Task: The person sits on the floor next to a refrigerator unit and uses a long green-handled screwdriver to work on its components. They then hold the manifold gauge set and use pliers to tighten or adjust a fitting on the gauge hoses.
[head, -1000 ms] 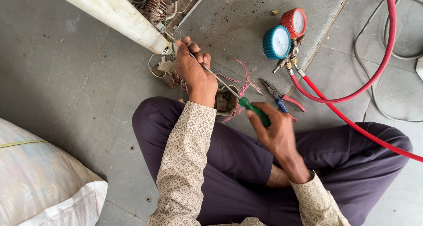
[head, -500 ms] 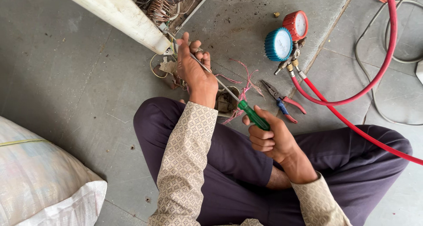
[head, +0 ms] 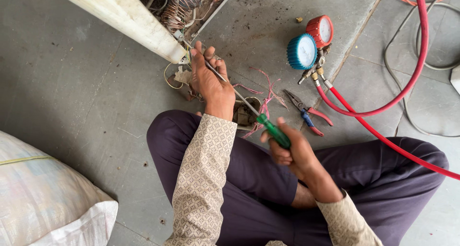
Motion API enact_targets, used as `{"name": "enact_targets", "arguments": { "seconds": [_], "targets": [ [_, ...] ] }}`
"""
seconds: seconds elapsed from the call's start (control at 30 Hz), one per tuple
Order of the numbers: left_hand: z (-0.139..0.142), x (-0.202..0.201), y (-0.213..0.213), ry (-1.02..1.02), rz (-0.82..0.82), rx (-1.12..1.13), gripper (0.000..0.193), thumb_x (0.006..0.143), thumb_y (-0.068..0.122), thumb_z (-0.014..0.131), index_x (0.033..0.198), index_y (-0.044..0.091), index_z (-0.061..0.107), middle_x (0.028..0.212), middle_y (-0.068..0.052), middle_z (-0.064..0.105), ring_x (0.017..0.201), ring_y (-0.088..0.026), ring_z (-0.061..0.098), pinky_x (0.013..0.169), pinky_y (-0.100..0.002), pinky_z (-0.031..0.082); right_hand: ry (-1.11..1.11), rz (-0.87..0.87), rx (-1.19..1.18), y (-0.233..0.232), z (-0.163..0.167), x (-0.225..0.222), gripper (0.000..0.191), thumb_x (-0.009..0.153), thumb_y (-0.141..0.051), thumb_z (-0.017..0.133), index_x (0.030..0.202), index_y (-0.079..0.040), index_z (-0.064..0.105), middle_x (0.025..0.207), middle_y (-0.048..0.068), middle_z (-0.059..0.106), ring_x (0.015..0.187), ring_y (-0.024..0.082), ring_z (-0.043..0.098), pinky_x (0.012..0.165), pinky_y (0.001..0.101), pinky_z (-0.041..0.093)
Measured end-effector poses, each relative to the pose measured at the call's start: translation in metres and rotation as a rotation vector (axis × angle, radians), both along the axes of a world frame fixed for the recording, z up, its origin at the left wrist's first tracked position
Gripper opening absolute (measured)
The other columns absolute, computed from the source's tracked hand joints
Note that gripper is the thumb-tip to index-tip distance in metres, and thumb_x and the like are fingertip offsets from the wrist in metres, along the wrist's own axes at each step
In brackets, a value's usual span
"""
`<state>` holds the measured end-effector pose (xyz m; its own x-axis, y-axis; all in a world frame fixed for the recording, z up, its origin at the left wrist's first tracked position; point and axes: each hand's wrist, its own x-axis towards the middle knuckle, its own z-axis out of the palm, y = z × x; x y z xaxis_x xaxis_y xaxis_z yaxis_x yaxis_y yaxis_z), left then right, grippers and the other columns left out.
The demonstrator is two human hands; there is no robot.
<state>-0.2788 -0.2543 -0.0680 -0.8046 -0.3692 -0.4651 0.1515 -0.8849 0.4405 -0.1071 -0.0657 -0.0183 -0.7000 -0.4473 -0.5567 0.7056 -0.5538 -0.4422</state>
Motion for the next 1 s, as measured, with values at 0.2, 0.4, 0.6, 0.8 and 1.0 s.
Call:
{"name": "enact_targets", "arguments": {
  "seconds": [0.2, 0.4, 0.6, 0.8, 1.0],
  "targets": [
    [0.001, 0.002, 0.003, -0.021, -0.001, -0.018, 0.036, 0.097, 0.033, 0.07, 0.127, 0.015, 0.067, 0.088, 0.0, 0.072, 0.065, -0.002, 0.058, 0.064, -0.02, 0.054, 1.001, 0.004, 1.34, -0.001, 0.019, 0.004, 0.064, 0.113, -0.056, 0.044, 0.104, 0.005, 0.065, 0.06, -0.009, 0.044, 0.051, 0.002, 0.041, 0.041, 0.0205, 0.033],
    [-0.003, 0.001, -0.002, 0.013, -0.013, 0.011, 0.036, 0.094, 0.031, 0.072, 0.127, 0.02, 0.065, 0.088, -0.001, 0.073, 0.065, -0.005, 0.059, 0.059, -0.02, 0.052, -0.04, 0.003, -0.321, -0.002, 0.016, -0.004, 0.054, 0.115, -0.043, 0.05, 0.089, 0.003, 0.062, 0.052, -0.009, 0.043, 0.041, 0.004, 0.037, 0.036, 0.0248, 0.027],
    [-0.011, -0.001, -0.003, 0.038, -0.008, 0.045, 0.038, 0.097, 0.03, 0.071, 0.132, 0.018, 0.063, 0.088, -0.001, 0.071, 0.065, -0.004, 0.059, 0.058, -0.019, 0.052, 0.896, 0.036, 1.371, 0.001, 0.023, 0.003, 0.048, 0.101, -0.045, 0.062, 0.107, 0.003, 0.066, 0.058, -0.005, 0.05, 0.048, 0.004, 0.044, 0.041, 0.0228, 0.034],
    [-0.017, -0.003, -0.006, -0.012, 0.01, 0.042, 0.036, 0.096, 0.026, 0.071, 0.131, 0.022, 0.064, 0.091, -0.001, 0.072, 0.064, -0.004, 0.06, 0.054, -0.019, 0.05, 0.034, -0.115, -0.539, -0.005, 0.012, -0.002, 0.05, 0.124, -0.03, 0.055, 0.106, 0.015, 0.068, 0.062, 0.001, 0.053, 0.05, 0.012, 0.043, 0.046, 0.031, 0.034],
    [-0.02, -0.007, -0.007, 0.017, 0.003, 0.033, 0.035, 0.098, 0.026, 0.071, 0.132, 0.021, 0.065, 0.091, -0.002, 0.072, 0.064, -0.004, 0.06, 0.052, -0.018, 0.048, 0.876, 0.029, 1.329, -0.001, 0.021, 0.004, 0.049, 0.103, -0.046, 0.06, 0.109, 0.002, 0.067, 0.061, -0.003, 0.054, 0.052, 0.006, 0.048, 0.046, 0.0249, 0.037]
  ]
}}
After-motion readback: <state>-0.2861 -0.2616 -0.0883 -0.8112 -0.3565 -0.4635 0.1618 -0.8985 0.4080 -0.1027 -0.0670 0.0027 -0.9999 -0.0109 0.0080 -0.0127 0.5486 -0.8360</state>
